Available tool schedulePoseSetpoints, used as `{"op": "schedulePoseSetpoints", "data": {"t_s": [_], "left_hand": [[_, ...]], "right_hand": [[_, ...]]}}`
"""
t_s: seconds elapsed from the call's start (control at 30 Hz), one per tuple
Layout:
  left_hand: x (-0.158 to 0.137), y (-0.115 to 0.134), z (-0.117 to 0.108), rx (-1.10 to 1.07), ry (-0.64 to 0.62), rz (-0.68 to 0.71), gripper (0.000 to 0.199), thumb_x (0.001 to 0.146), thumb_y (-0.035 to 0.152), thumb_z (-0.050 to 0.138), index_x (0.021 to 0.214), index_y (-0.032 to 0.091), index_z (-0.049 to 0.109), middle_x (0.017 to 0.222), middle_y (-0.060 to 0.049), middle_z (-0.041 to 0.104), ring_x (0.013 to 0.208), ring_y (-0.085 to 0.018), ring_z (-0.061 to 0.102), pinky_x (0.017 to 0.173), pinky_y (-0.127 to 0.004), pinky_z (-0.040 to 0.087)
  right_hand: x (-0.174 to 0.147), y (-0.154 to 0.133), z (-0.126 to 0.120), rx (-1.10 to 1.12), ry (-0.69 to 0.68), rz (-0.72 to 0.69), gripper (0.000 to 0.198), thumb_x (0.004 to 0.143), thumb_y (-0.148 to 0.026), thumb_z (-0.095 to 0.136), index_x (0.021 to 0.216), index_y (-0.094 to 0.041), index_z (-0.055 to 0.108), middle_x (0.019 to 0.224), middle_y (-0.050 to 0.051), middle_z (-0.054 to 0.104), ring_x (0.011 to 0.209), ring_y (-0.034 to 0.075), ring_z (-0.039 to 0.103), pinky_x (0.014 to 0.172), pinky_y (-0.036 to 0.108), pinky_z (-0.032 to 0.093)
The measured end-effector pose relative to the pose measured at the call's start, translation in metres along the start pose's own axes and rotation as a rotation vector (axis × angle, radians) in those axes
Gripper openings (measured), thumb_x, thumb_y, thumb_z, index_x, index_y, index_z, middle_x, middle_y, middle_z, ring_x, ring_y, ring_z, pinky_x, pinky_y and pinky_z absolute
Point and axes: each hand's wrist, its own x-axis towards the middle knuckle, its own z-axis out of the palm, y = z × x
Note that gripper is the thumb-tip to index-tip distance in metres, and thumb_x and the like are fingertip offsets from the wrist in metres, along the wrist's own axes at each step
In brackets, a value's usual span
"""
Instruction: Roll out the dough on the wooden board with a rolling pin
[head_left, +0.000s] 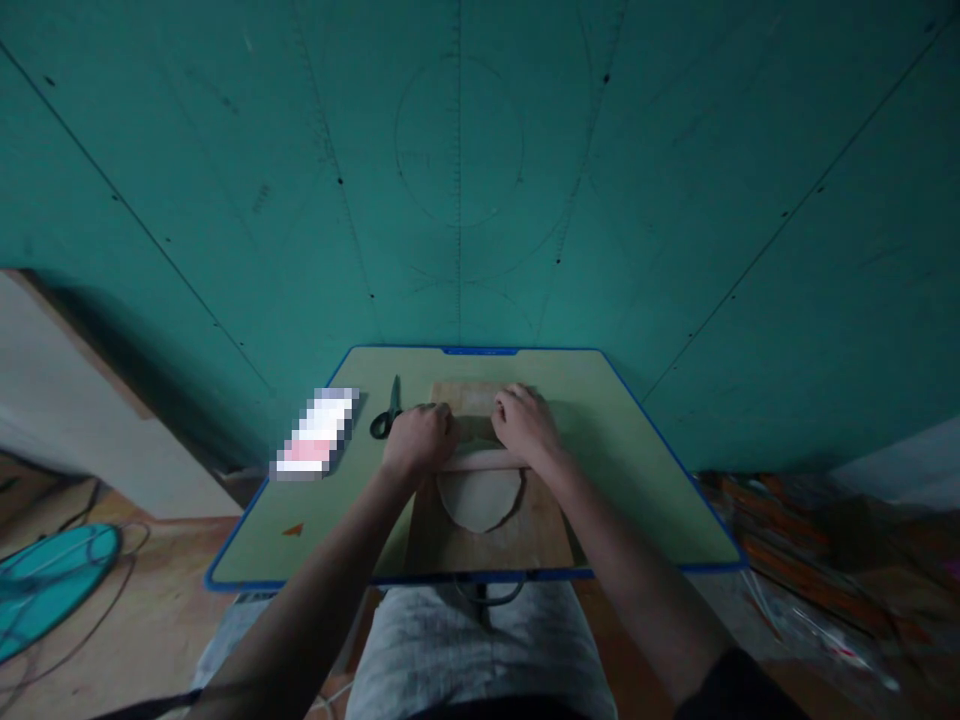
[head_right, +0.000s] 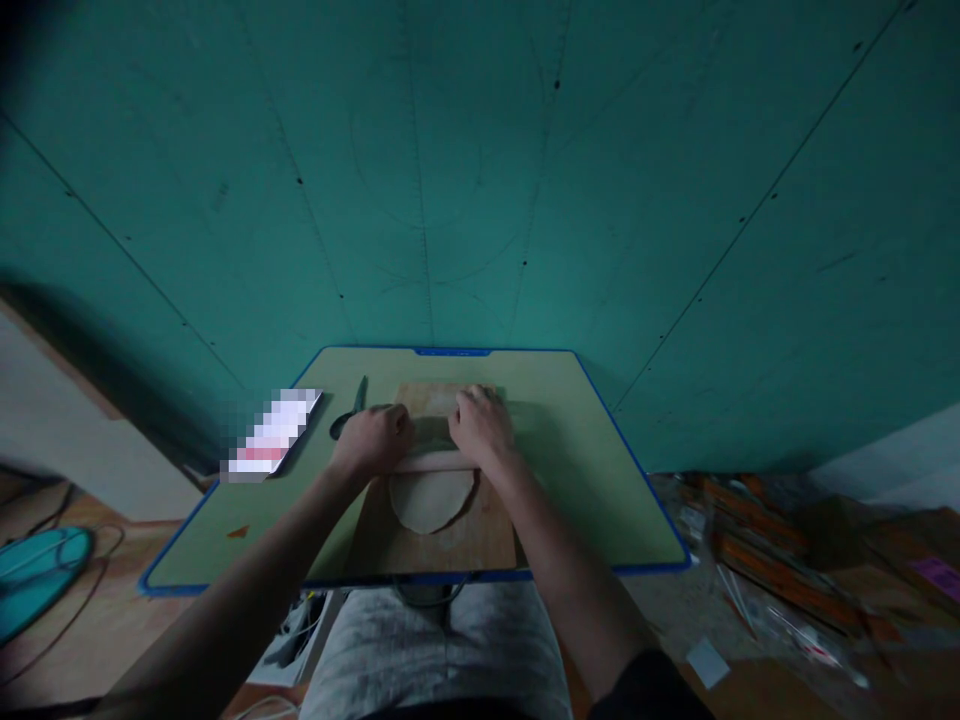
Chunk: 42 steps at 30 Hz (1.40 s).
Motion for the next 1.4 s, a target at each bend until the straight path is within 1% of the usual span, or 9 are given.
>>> {"op": "schedulePoseSetpoints", "data": {"t_s": [0.1,0.23,0.4,0.57,0.7,0.87,0.93,1.13,1.4], "left_hand": [[0.000,0.001,-0.002,0.007,-0.027,-0.059,0.041,0.095,0.032,0.036,0.097,0.017,0.074,0.096,-0.015,0.077,0.089,-0.029,0.074,0.074,-0.034,0.052],[-0.005,0.003,-0.004,0.002,-0.120,-0.136,0.046,0.094,0.037,0.035,0.097,0.017,0.076,0.097,-0.017,0.077,0.091,-0.032,0.074,0.075,-0.037,0.054],[-0.015,0.003,-0.003,0.001,-0.176,-0.195,0.052,0.095,0.045,0.033,0.097,0.016,0.076,0.099,-0.019,0.077,0.095,-0.033,0.073,0.077,-0.038,0.054],[-0.025,0.004,-0.003,-0.005,-0.214,-0.182,0.055,0.096,0.049,0.031,0.101,0.016,0.074,0.099,-0.019,0.076,0.097,-0.033,0.073,0.077,-0.040,0.054],[-0.039,0.008,-0.004,-0.026,-0.185,-0.191,0.051,0.095,0.046,0.032,0.097,0.017,0.074,0.098,-0.018,0.076,0.095,-0.033,0.073,0.075,-0.038,0.053],[-0.063,0.013,-0.003,-0.025,-0.049,-0.190,0.041,0.093,0.039,0.036,0.093,0.018,0.071,0.096,-0.014,0.075,0.091,-0.030,0.073,0.072,-0.036,0.051],[-0.070,0.015,-0.001,-0.015,-0.014,-0.180,0.038,0.093,0.037,0.037,0.093,0.018,0.070,0.096,-0.013,0.075,0.091,-0.029,0.072,0.072,-0.035,0.050],[-0.073,0.015,0.002,0.003,0.003,-0.160,0.039,0.094,0.037,0.035,0.093,0.018,0.069,0.095,-0.013,0.074,0.088,-0.028,0.072,0.069,-0.034,0.049],[-0.060,0.014,0.000,-0.004,-0.009,-0.148,0.044,0.094,0.039,0.034,0.091,0.018,0.072,0.094,-0.015,0.076,0.090,-0.031,0.072,0.069,-0.036,0.049]], "right_hand": [[-0.004,-0.003,-0.003,0.009,-0.069,0.102,0.025,0.094,-0.024,0.046,0.103,-0.018,0.069,0.114,0.012,0.066,0.104,0.022,0.061,0.088,0.033,0.045],[-0.012,-0.008,-0.009,0.010,-0.115,0.234,0.027,0.094,-0.029,0.046,0.105,-0.017,0.068,0.116,0.014,0.066,0.101,0.024,0.064,0.083,0.034,0.046],[-0.024,-0.012,-0.013,0.042,-0.166,0.209,0.027,0.094,-0.028,0.044,0.102,-0.019,0.069,0.109,0.010,0.072,0.097,0.023,0.067,0.078,0.031,0.046],[-0.041,-0.017,-0.016,0.012,-0.179,0.221,0.030,0.095,-0.030,0.043,0.098,-0.022,0.072,0.107,0.009,0.075,0.095,0.023,0.070,0.074,0.030,0.045],[-0.058,-0.022,-0.016,-0.037,-0.151,0.203,0.031,0.096,-0.032,0.043,0.094,-0.024,0.073,0.100,0.008,0.077,0.090,0.021,0.071,0.074,0.029,0.044],[-0.082,-0.026,-0.014,-0.072,-0.014,0.119,0.030,0.096,-0.028,0.044,0.089,-0.022,0.072,0.100,0.008,0.075,0.097,0.021,0.068,0.079,0.029,0.043],[-0.089,-0.027,-0.013,-0.078,0.001,0.093,0.031,0.097,-0.029,0.042,0.089,-0.022,0.071,0.098,0.008,0.075,0.098,0.021,0.067,0.080,0.030,0.043],[-0.096,-0.027,-0.013,-0.108,-0.043,0.138,0.033,0.101,-0.035,0.037,0.099,-0.021,0.067,0.094,0.008,0.075,0.087,0.020,0.069,0.071,0.029,0.043],[-0.075,-0.025,-0.019,-0.103,-0.132,0.166,0.037,0.097,-0.033,0.038,0.095,-0.022,0.073,0.099,0.009,0.077,0.088,0.022,0.072,0.070,0.029,0.045]]}}
